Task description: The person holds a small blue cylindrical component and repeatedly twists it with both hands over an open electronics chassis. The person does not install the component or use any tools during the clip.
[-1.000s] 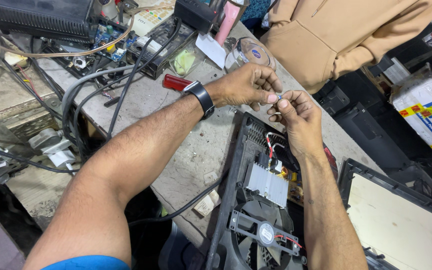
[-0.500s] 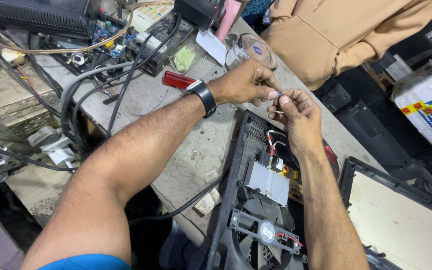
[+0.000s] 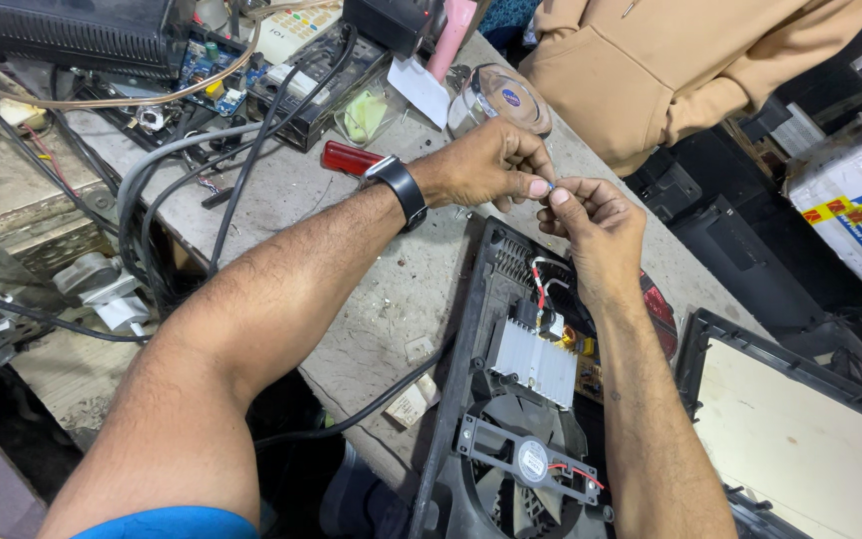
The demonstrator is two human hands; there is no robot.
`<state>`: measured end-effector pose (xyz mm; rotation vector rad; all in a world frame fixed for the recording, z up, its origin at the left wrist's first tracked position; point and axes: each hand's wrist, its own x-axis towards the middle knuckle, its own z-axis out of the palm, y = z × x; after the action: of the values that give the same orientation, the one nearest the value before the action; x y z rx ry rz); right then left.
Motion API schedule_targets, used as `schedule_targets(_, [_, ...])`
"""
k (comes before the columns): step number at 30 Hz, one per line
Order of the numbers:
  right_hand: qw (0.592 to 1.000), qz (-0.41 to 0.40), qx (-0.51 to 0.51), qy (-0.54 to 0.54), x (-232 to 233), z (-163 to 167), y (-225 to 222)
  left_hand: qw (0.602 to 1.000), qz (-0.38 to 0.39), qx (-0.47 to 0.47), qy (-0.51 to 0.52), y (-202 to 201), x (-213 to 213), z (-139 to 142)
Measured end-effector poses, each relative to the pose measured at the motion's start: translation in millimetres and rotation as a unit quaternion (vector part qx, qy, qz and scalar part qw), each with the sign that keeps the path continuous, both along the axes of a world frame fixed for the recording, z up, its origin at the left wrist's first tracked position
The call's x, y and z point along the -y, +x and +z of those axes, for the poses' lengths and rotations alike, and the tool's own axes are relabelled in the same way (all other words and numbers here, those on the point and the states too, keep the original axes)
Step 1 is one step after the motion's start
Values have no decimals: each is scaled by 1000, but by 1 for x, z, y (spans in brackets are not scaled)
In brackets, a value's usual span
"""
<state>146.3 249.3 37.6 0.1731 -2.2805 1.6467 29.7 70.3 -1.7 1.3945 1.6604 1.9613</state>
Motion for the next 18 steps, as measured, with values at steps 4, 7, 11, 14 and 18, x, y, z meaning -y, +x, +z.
schedule_targets(4, [999, -29, -7, 40, 1, 1, 0, 1000, 6, -10, -3, 0, 1, 2])
schedule_targets(7, [999, -16, -17, 49, 1, 1, 0, 1000, 9, -21, -9, 2, 2, 2])
schedule_targets(11, [998, 7, -17, 54, -1, 1, 2, 1000, 4, -3, -30, 4, 2, 4])
schedule_targets(14, [996, 8, -20, 85, -3, 4, 3, 999, 3, 1, -45, 6, 4, 5])
schedule_targets(18, [994, -25, 4, 111, -4, 5, 3, 999, -1, -16, -46, 7, 5, 6])
